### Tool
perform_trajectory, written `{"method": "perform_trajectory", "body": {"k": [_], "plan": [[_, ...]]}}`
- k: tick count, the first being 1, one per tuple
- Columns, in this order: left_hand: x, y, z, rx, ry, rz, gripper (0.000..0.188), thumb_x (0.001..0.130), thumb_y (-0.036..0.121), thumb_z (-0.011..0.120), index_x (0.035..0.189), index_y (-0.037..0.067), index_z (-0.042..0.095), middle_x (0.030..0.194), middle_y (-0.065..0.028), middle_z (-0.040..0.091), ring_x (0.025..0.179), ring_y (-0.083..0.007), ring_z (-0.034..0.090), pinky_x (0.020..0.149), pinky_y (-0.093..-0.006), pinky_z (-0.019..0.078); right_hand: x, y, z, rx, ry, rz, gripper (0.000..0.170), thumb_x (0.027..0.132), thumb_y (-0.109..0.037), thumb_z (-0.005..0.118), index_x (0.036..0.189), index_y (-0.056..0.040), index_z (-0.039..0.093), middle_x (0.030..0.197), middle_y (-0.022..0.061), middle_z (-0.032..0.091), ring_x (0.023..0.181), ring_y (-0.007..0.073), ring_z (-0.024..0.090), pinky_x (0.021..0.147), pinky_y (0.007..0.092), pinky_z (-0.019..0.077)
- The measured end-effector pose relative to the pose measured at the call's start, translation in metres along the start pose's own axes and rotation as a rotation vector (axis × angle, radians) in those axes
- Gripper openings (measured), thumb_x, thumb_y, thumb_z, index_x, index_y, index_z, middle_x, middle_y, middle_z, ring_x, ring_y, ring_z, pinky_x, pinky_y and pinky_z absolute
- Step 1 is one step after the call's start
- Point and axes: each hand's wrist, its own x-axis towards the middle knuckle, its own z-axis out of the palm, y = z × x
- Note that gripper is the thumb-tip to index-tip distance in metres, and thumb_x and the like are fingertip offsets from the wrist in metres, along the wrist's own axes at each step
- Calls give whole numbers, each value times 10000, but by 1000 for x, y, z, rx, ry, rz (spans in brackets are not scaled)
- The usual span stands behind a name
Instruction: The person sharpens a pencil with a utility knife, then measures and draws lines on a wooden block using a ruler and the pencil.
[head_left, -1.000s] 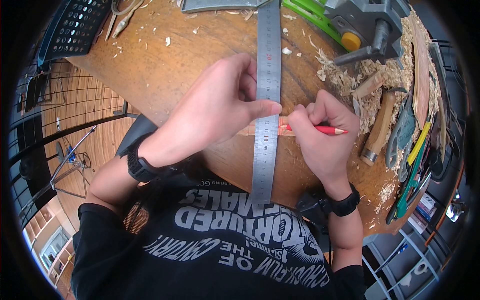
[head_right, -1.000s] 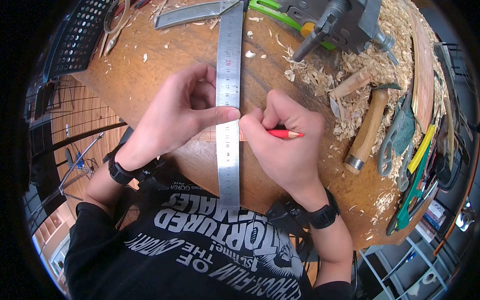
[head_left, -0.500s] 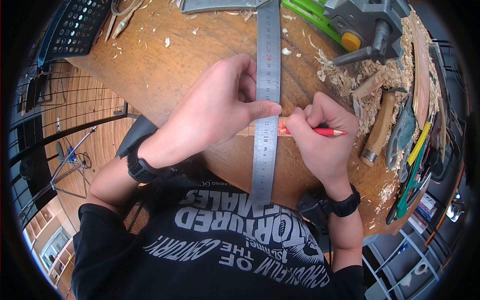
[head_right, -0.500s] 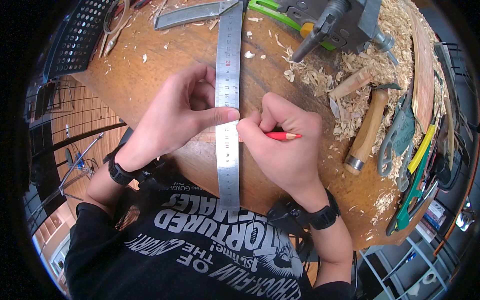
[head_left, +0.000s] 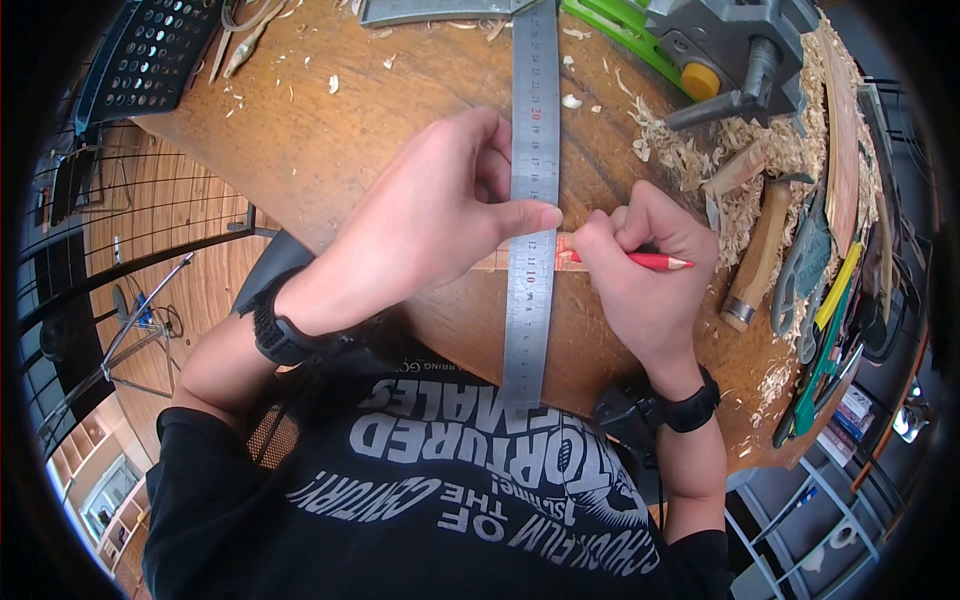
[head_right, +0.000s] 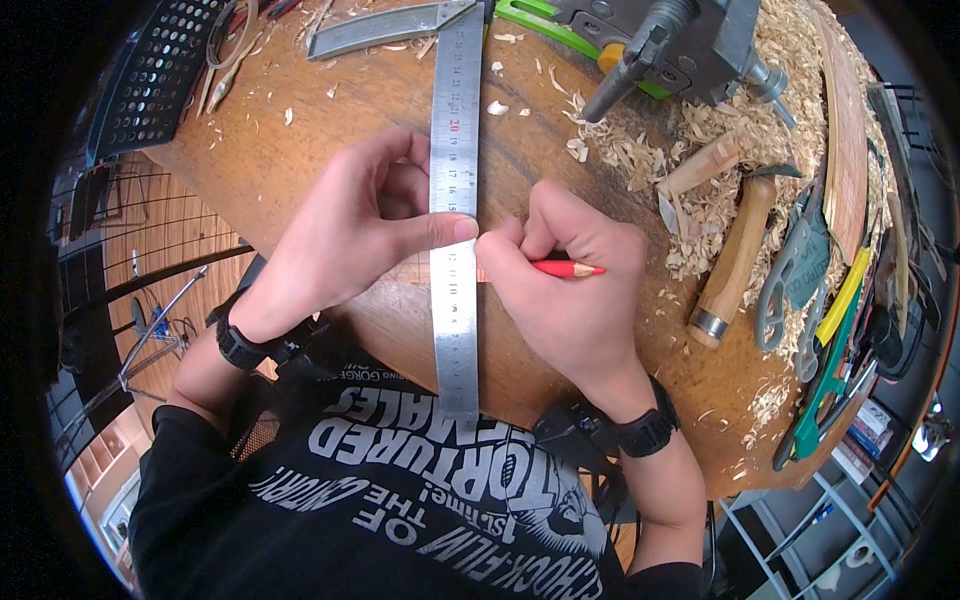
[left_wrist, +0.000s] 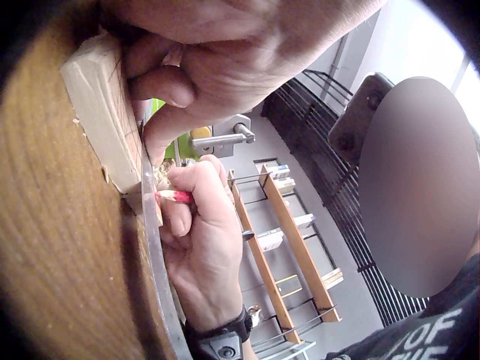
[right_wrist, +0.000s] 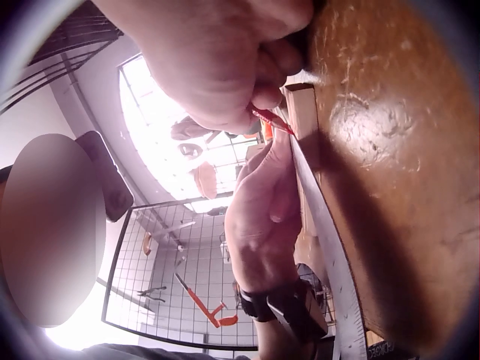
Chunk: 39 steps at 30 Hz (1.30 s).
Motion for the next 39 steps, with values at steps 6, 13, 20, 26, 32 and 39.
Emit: {"method": "perform_trajectory", "body": {"k": [6,13,20,26,32,39], "plan": [[0,-1,0,-6,2,4,296,796,38,747,1006,-18,545,763,-4,622,696,-49,578,628,-201,467,0,-5,-2,-46,-90,39,340,741,51,641,589,-34,350,550,-44,389,577,-2,419,491,200,347],[0,1,0,-20,-11,-6,292,800,26,739,1008,-17,539,780,-13,635,711,-53,589,638,-205,476,1,-4,0,55,-17,40,333,743,58,631,587,-33,351,547,-43,380,572,-1,420,486,204,349],[0,2,0,-16,-12,-10,292,798,25,741,1005,-20,540,780,-18,636,713,-55,593,642,-206,478,0,-2,-2,-55,-62,8,336,747,65,631,597,-33,347,551,-43,375,570,-3,406,481,202,341],[0,1,0,-5,-3,-14,294,797,25,742,1008,-19,541,775,-10,629,707,-52,586,636,-203,476,2,-2,-1,2,-22,2,333,750,61,632,603,-36,349,551,-42,374,562,3,371,476,209,333],[0,-1,0,-12,-2,10,298,798,22,739,1017,-22,543,775,-6,626,704,-48,579,634,-201,474,1,-3,-1,-12,-35,-26,332,749,58,635,600,-34,353,549,-42,377,558,5,373,475,209,333],[0,1,1,-13,-6,-5,307,796,26,743,1024,-22,545,778,-6,625,704,-46,576,635,-199,472,2,-3,1,35,-3,15,326,734,47,634,586,-31,354,518,-24,347,539,6,371,466,213,326]]}}
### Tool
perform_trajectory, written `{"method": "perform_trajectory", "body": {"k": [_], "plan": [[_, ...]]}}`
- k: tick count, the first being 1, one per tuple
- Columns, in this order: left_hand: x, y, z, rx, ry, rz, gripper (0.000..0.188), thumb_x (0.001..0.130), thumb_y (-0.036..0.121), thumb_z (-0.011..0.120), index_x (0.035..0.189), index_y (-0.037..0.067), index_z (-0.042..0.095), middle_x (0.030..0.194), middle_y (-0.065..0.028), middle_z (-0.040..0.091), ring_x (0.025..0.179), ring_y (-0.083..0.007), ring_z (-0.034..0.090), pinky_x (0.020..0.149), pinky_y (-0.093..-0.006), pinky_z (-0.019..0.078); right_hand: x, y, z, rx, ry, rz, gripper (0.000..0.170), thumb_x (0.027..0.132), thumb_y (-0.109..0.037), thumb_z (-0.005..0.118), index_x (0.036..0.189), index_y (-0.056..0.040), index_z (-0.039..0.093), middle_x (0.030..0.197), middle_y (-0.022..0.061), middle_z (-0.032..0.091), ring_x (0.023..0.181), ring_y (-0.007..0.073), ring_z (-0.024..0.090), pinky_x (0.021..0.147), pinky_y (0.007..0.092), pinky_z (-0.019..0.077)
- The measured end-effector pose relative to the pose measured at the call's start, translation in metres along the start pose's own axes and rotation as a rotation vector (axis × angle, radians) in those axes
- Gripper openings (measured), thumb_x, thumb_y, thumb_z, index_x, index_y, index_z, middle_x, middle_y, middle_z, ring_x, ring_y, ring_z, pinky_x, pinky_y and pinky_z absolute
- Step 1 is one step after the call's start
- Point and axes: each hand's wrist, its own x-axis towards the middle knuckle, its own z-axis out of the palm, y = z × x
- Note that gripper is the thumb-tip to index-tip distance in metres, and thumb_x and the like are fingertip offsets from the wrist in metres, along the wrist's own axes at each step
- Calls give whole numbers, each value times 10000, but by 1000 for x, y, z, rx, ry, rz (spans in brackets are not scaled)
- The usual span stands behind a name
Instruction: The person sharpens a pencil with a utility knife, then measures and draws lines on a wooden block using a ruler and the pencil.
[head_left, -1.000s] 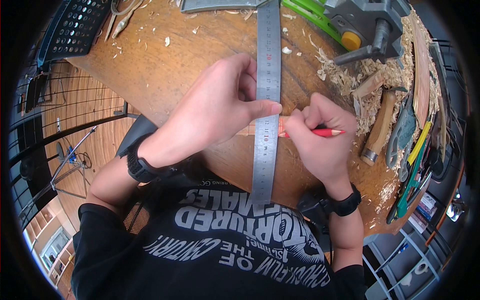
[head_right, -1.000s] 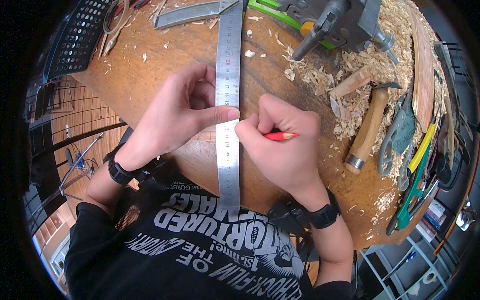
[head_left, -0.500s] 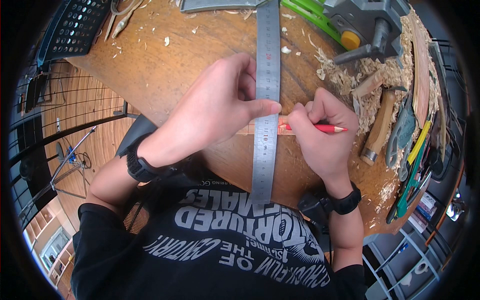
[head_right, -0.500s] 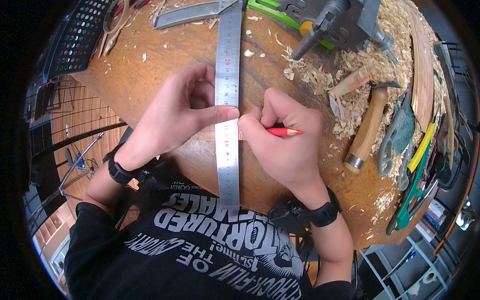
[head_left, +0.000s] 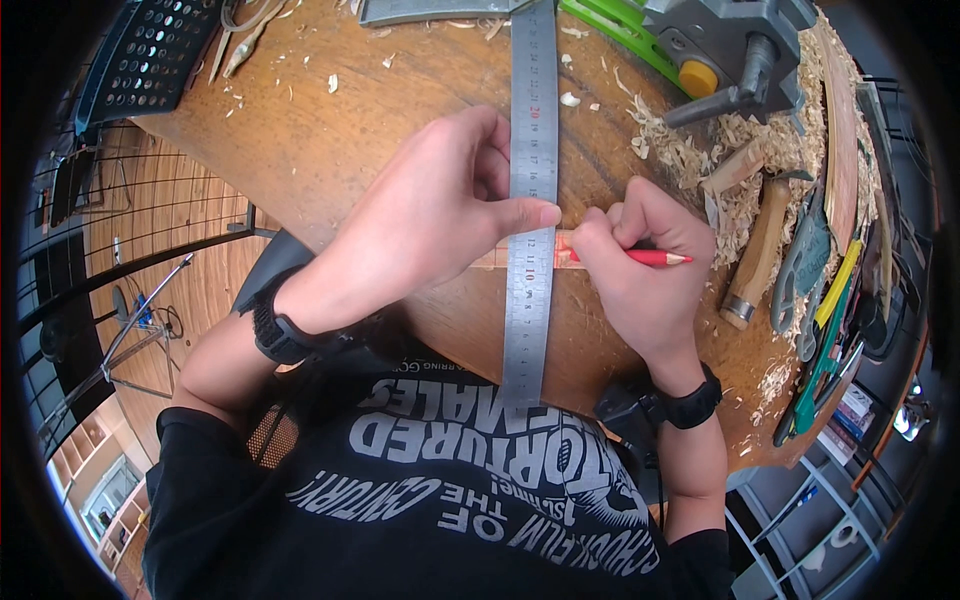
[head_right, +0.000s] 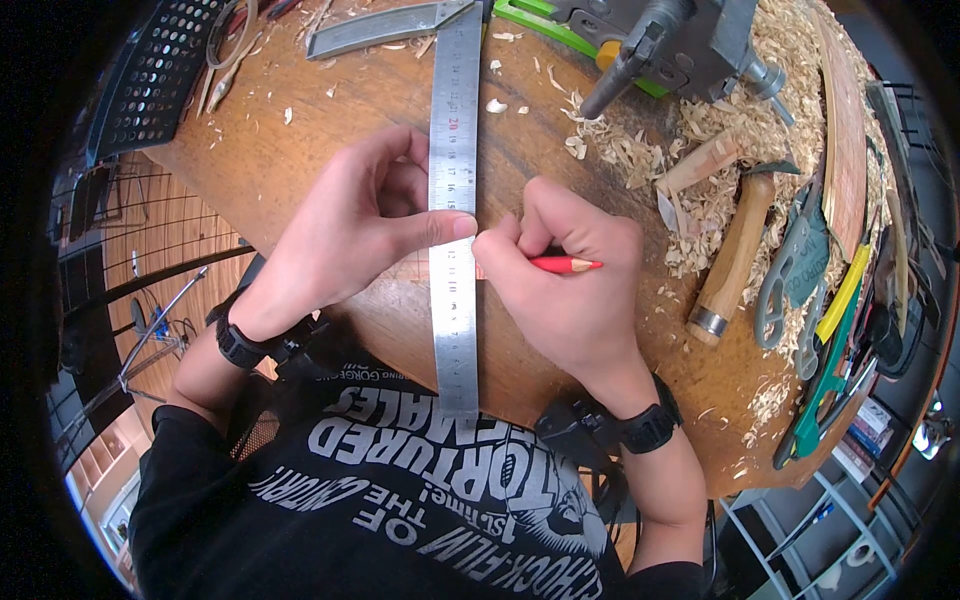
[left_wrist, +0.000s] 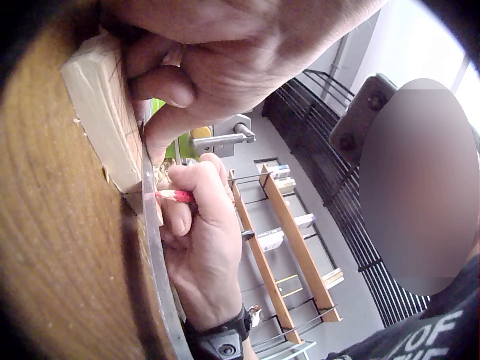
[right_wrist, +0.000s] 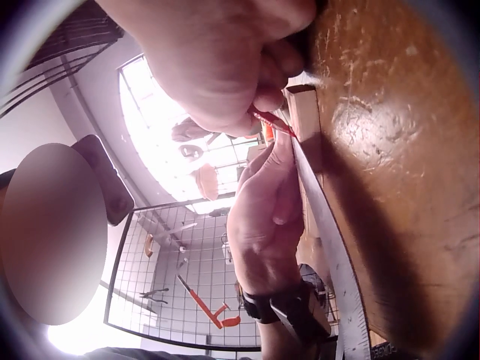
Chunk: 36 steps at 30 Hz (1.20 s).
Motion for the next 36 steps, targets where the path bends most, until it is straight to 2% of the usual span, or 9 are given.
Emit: {"method": "perform_trajectory", "body": {"k": [4,9,13,16,19,22,28,30,36], "plan": [[0,-1,-1,8,5,17,306,795,23,743,1023,-22,545,776,-8,625,709,-48,581,639,-199,474,-2,-1,-4,-136,-97,-29,321,739,52,630,593,-31,357,529,-27,359,544,6,370,466,213,323],[0,-1,-1,-4,-1,5,304,795,22,742,1023,-23,544,778,-9,627,712,-52,586,638,-202,475,-1,4,-3,8,-4,68,323,730,46,636,591,-32,355,528,-26,353,545,9,356,465,214,312],[0,0,-1,7,-3,5,306,797,25,742,1026,-23,544,776,-9,628,711,-52,586,634,-203,474,-1,0,-1,30,-4,13,326,730,44,634,593,-33,349,528,-27,345,548,11,352,467,211,302],[0,0,0,-6,2,5,307,798,25,741,1028,-23,543,775,-10,627,709,-53,586,634,-204,474,-2,1,-5,-142,-75,-29,330,745,58,630,600,-32,348,547,-40,368,564,6,398,480,204,335],[-1,0,0,-24,3,19,311,797,27,743,1031,-22,543,775,-9,627,707,-53,584,635,-205,474,-1,-2,-4,-121,-95,8,336,753,69,626,599,-33,345,555,-45,379,578,2,434,493,200,363],[0,1,0,-29,2,1,311,797,29,745,1028,-20,543,776,-8,626,707,-53,582,638,-205,474,-1,-1,-2,32,-38,23,342,749,69,627,590,-34,343,546,-39,373,575,-1,439,495,199,370],[0,0,0,-16,0,7,299,798,27,743,1013,-18,540,775,-8,627,706,-52,584,640,-205,477,-1,0,-3,-25,-52,-1,340,752,66,631,597,-35,346,548,-39,366,568,-1,409,490,200,353],[0,0,0,-21,-2,4,297,798,27,742,1012,-17,540,775,-8,628,708,-52,585,642,-205,478,-1,1,-5,-122,-67,-24,339,753,63,636,601,-35,349,549,-42,363,560,4,374,481,207,333],[0,-1,0,-12,-1,1,292,798,24,741,1009,-16,543,776,-9,630,711,-54,586,649,-206,479,-2,3,-1,2,12,54,338,753,61,636,600,-34,350,547,-37,358,560,8,342,473,213,310]]}}
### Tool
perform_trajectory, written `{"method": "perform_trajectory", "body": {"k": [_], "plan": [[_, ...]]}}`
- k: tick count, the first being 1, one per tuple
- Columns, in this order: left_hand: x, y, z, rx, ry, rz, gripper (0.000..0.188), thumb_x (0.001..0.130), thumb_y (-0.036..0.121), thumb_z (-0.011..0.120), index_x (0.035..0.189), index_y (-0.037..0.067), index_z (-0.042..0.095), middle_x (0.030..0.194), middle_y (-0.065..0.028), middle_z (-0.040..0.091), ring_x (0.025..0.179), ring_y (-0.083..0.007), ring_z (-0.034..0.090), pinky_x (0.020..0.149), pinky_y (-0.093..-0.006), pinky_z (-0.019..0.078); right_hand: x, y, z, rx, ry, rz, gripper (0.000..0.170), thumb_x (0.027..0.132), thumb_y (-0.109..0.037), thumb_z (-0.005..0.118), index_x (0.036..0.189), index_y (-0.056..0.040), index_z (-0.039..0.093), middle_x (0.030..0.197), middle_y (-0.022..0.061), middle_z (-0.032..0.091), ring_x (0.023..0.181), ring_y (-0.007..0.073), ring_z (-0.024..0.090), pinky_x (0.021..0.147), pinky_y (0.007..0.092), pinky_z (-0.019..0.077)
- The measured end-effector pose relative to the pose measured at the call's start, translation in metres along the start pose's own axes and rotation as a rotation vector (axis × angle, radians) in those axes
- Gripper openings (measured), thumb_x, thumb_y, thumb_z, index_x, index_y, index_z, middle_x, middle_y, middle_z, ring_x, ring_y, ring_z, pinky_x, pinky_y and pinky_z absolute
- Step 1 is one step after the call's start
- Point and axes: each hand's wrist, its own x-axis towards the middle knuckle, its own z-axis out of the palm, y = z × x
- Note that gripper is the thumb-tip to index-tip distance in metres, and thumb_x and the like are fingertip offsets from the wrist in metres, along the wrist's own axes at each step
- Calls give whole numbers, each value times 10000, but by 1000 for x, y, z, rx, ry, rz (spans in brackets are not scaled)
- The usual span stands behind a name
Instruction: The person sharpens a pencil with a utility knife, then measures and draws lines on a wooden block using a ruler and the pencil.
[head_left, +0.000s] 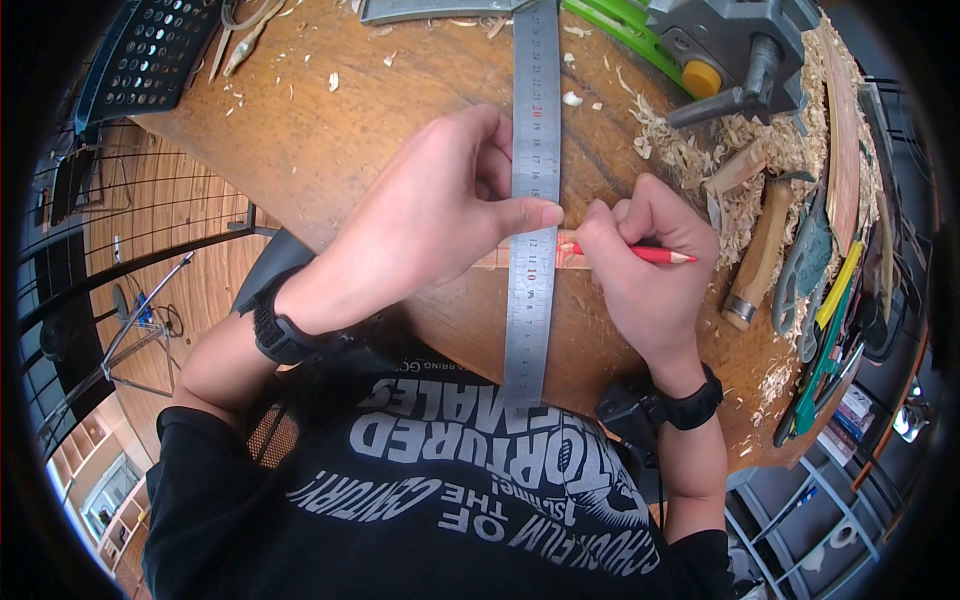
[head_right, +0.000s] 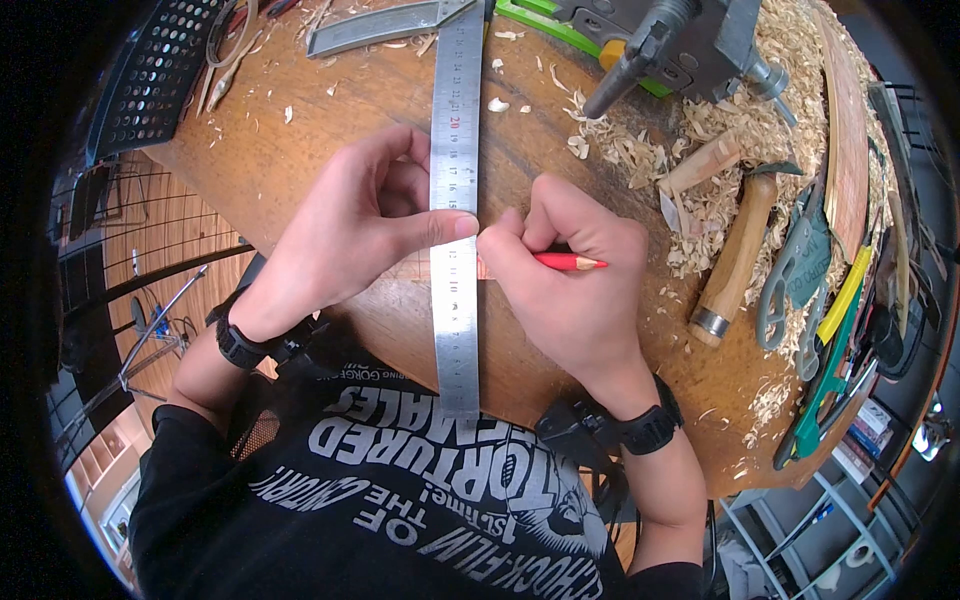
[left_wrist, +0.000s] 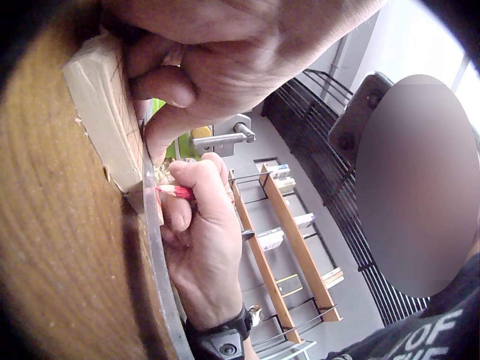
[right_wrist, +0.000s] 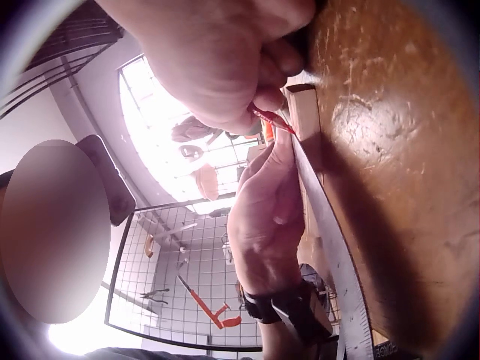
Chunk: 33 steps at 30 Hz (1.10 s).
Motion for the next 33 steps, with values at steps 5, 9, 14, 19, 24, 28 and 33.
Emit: {"method": "perform_trajectory", "body": {"k": [5,9,14,19,24,28,33], "plan": [[0,1,0,15,6,-3,288,799,18,737,1008,-17,543,785,-12,633,714,-55,588,653,-207,482,1,0,-2,-39,-32,-99,339,755,62,635,600,-36,350,547,-39,353,559,9,336,474,214,307],[0,0,1,17,5,7,283,801,18,735,1006,-17,543,786,-11,629,714,-53,584,652,-204,478,0,-1,-2,-48,-14,6,338,754,66,630,600,-32,346,547,-38,354,563,5,367,488,204,342],[0,1,0,12,6,-12,278,802,18,734,1001,-17,543,785,-11,628,718,-53,582,653,-202,476,1,-3,-3,-2,-66,-63,333,752,68,628,598,-28,349,547,-30,368,569,4,398,500,204,374],[0,0,1,14,12,0,271,802,20,735,992,-14,544,795,-17,636,722,-53,581,656,-206,475,1,-5,-1,14,-43,-52,332,750,67,626,593,-28,350,550,-29,382,573,5,418,496,205,369],[0,0,1,6,9,-6,275,802,22,737,994,-13,544,791,-15,636,723,-55,583,657,-207,476,1,-6,-2,-94,-88,-41,333,751,56,627,590,-30,349,545,-35,370,555,6,360,479,211,328],[-1,1,1,3,7,-7,277,802,28,740,991,-11,541,788,-14,636,717,-52,581,649,-204,475,1,-4,-1,-45,-28,-65,332,748,51,630,590,-29,350,541,-34,355,557,7,353,476,215,324],[0,0,0,6,3,9,272,804,28,738,984,-9,538,784,-11,632,713,-49,579,642,-201,472,1,0,-4,-71,-86,-70,331,759,55,628,596,-28,352,545,-34,350,561,7,350,475,211,320]]}}
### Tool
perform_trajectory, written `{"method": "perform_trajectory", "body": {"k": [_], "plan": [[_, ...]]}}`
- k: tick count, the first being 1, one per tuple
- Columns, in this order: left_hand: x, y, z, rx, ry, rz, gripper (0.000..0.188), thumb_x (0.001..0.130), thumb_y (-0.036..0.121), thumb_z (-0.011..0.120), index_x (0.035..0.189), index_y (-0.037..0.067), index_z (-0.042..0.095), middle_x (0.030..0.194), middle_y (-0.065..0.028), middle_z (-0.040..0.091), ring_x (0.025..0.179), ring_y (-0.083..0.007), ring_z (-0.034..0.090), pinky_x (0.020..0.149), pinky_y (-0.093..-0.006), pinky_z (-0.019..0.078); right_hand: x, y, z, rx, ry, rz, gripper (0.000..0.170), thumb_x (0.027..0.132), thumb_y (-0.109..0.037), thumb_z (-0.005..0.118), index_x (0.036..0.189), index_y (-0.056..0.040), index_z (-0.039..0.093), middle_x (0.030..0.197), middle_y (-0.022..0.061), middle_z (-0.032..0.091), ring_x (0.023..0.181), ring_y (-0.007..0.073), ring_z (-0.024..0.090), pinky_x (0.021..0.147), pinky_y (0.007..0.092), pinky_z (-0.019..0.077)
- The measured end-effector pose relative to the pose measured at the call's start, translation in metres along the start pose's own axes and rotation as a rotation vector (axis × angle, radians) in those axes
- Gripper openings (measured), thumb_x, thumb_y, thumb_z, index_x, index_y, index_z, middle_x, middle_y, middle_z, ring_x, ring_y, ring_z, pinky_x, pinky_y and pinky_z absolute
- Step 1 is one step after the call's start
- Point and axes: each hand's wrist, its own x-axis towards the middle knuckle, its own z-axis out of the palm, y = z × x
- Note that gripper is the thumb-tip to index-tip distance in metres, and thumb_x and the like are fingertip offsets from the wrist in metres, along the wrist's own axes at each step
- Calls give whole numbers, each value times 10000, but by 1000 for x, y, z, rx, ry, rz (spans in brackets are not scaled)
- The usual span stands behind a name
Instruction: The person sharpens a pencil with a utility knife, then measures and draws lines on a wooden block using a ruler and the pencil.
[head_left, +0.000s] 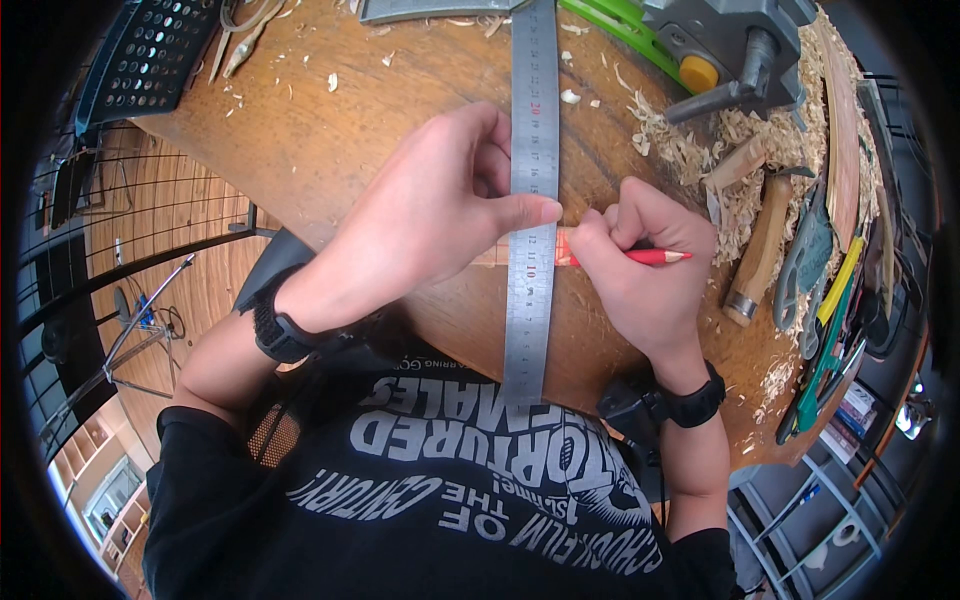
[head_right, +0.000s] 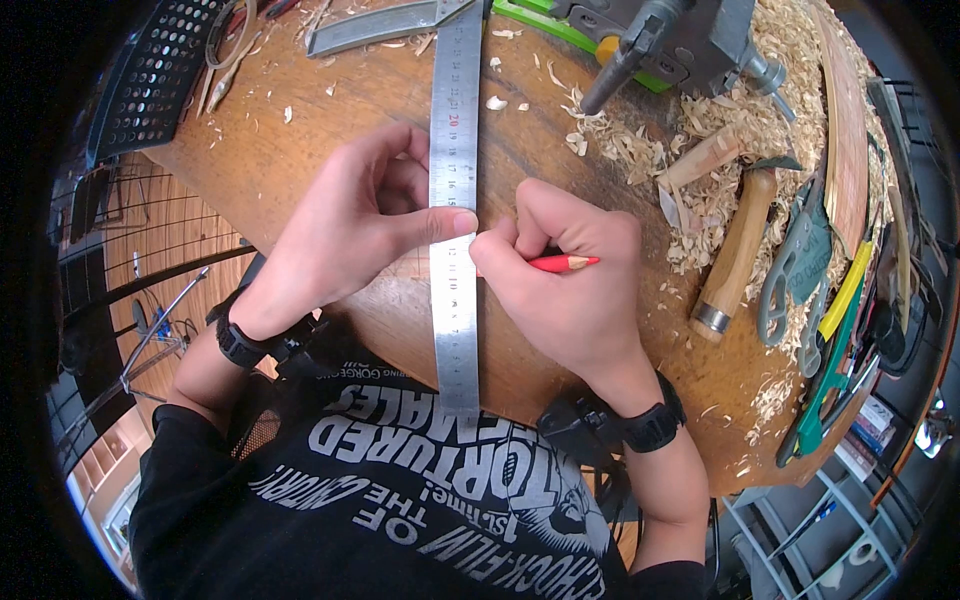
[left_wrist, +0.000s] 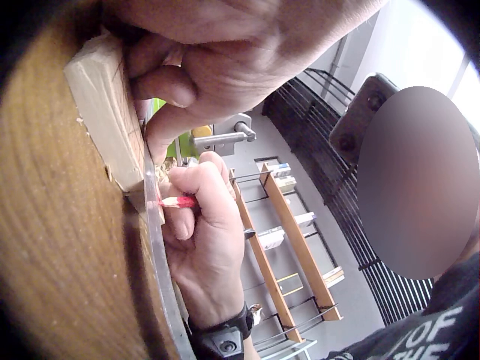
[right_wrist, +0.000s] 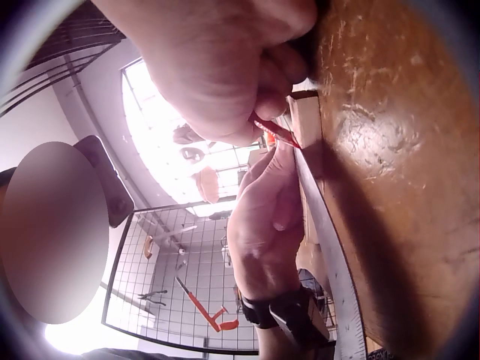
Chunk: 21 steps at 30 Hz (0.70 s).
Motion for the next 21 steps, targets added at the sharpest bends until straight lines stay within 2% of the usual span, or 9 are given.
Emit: {"method": "perform_trajectory", "body": {"k": [3,10,15,21], "plan": [[0,-1,0,-11,3,6,269,804,26,737,981,-10,538,781,-9,629,712,-48,579,642,-199,472,1,-5,4,35,64,22,330,751,46,630,590,-29,352,536,-37,339,559,9,338,471,214,304],[0,1,0,6,1,-12,265,808,16,728,995,-15,542,778,-11,630,713,-50,584,650,-201,478,0,0,1,-12,28,-1,322,762,51,620,603,-34,353,551,-35,340,564,13,324,470,221,291],[-1,1,0,-2,5,-10,263,808,13,727,993,-14,541,780,-11,628,713,-50,583,649,-200,475,0,2,4,95,99,88,321,784,50,616,623,-41,354,574,-51,328,576,13,303,486,220,266],[-1,1,0,1,1,-1,270,809,12,726,997,-15,534,782,-12,627,718,-51,587,642,-197,472,1,1,6,114,118,101,334,796,44,627,624,-40,354,573,-53,332,573,15,301,488,219,264]]}}
